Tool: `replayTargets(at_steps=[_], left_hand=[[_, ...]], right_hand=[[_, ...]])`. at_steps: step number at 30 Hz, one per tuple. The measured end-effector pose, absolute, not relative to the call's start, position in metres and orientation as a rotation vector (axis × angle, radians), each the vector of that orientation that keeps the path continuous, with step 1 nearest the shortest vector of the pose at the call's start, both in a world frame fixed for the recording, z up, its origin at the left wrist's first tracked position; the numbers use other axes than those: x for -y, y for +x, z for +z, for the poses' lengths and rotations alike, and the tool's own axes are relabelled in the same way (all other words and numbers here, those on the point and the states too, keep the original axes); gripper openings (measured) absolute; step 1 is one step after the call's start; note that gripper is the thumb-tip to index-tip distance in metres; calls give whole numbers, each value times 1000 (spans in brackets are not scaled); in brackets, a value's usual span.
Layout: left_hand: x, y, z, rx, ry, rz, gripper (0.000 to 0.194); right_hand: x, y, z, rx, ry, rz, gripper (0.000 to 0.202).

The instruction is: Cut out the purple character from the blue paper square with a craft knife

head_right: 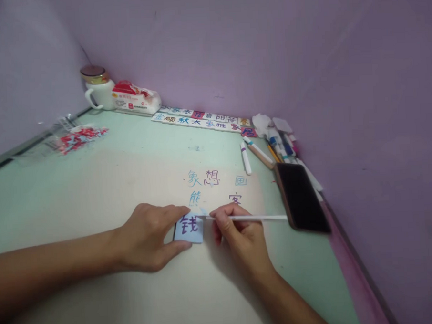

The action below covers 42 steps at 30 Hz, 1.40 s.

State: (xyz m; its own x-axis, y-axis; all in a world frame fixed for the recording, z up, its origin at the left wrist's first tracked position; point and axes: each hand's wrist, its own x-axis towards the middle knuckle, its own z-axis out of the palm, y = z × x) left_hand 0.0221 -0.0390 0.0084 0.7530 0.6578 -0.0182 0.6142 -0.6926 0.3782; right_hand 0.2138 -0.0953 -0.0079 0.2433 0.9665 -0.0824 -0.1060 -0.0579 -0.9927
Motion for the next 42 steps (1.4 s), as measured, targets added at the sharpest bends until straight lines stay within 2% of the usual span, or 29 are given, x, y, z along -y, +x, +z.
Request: replayTargets(at_steps=[8,15,21,28,42], left_hand=[[40,22,8,-979,2640,193,37],[41,24,10,-969,2663,164,40],[41,26,16,-984,2638,71,37],[40,26,14,-965,2632,100,36],[40,26,13,-969,2646,107,37]], right_hand=[[95,208,-10,1198,-1357,752,24],[95,205,-13,1355,-1383,652,23],[95,206,-15,1393,-1391,688,23],[91,208,-18,1408,-1343,784,21],[87,212,-18,1556,-1338,768,22]])
